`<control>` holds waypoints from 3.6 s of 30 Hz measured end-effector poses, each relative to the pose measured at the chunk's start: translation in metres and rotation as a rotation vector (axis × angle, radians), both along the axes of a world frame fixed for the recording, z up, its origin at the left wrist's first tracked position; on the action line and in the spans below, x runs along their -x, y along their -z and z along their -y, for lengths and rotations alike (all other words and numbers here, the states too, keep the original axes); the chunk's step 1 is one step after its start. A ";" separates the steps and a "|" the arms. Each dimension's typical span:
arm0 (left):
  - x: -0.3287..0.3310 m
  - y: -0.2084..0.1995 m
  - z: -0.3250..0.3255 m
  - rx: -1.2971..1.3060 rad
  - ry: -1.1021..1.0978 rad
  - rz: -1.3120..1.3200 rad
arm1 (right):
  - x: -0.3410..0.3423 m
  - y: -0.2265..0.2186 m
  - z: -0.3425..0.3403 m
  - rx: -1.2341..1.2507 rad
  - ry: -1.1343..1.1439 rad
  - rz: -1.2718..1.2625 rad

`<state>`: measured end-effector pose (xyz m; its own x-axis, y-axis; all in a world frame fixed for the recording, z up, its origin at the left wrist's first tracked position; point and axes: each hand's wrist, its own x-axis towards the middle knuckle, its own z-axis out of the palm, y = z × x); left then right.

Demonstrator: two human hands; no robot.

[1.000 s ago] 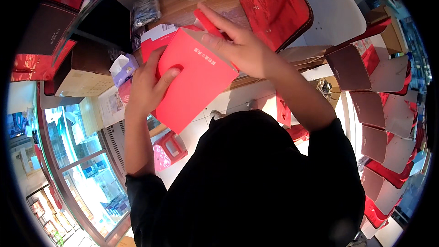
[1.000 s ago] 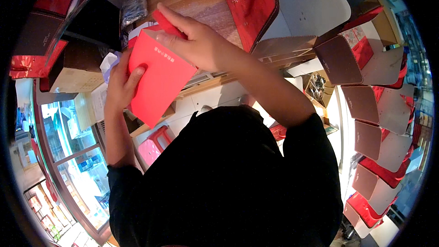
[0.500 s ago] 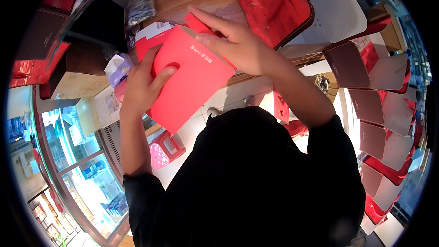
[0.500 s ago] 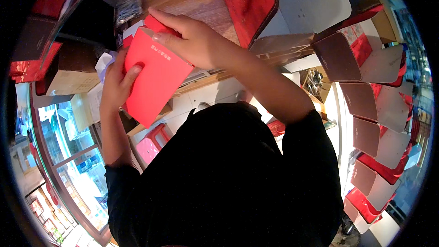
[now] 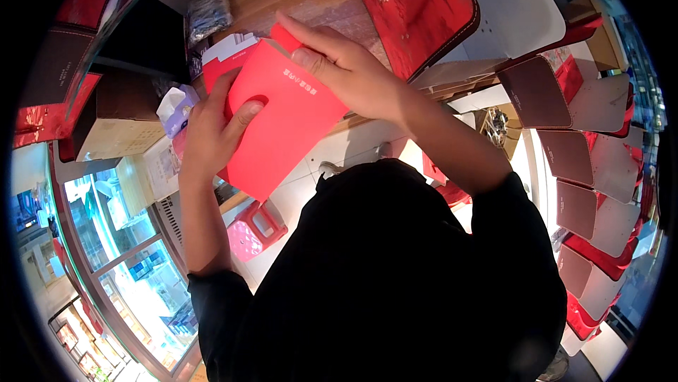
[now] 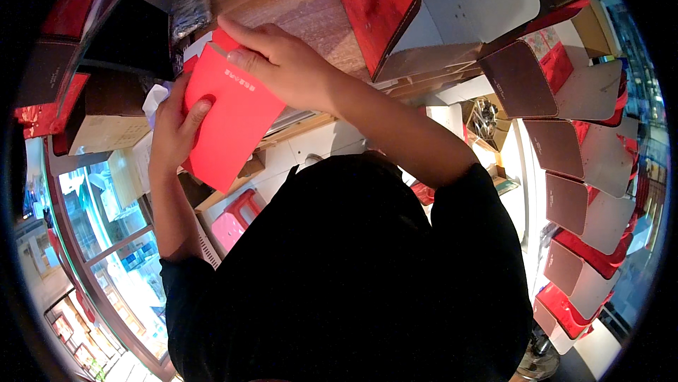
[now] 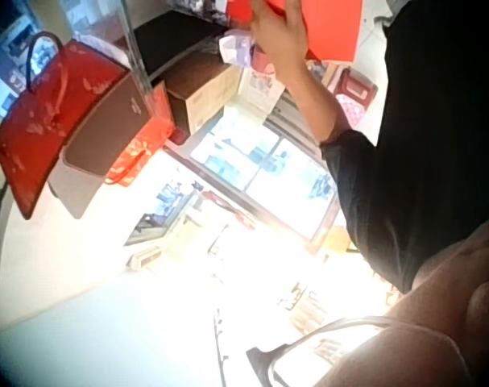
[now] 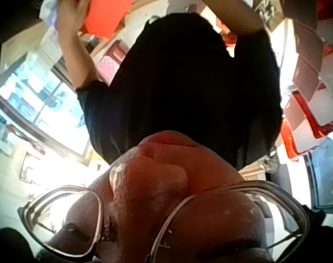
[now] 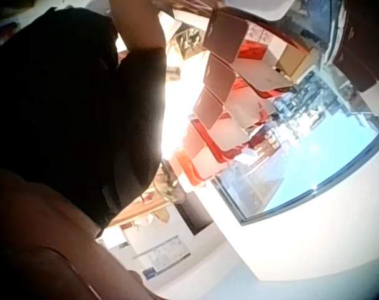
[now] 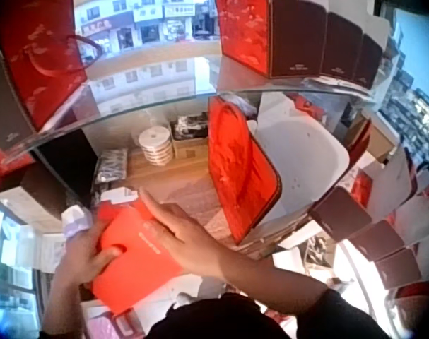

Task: The person assembles red cardboard boxes by hand. They fold the flaps of the flat-packed boxes into a rectangular shape and place the finished boxes into a larger container. The process is repeated for multiple units.

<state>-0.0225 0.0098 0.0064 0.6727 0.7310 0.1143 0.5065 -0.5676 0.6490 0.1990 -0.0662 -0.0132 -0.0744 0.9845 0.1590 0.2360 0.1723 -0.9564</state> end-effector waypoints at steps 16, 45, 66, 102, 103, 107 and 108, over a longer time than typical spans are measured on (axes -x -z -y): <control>0.000 -0.004 0.009 -0.144 0.008 -0.109 | 0.001 0.004 0.010 -0.020 -0.052 -0.111; -0.005 -0.008 0.017 -0.209 -0.007 -0.196 | 0.009 0.018 0.032 -0.081 -0.019 0.016; -0.030 -0.044 0.021 -0.344 0.229 -0.486 | -0.011 -0.035 0.036 -0.290 0.084 0.845; -0.019 0.011 0.056 0.039 -0.054 0.724 | -0.003 -0.012 0.036 -0.281 -0.087 -0.308; -0.019 0.010 0.055 0.029 -0.050 0.705 | -0.004 -0.010 0.038 -0.297 -0.082 -0.297; -0.022 0.011 0.055 0.035 -0.018 0.756 | -0.008 -0.011 0.039 -0.327 -0.065 -0.331; -0.022 0.012 0.056 0.064 0.003 0.789 | -0.008 -0.012 0.038 -0.327 -0.060 -0.359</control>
<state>-0.0004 -0.0464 -0.0056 0.4128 0.7504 0.5163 -0.1187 -0.5177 0.8473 0.2073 -0.1042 -0.0009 -0.0139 0.8745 0.4849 -0.1182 0.4801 -0.8692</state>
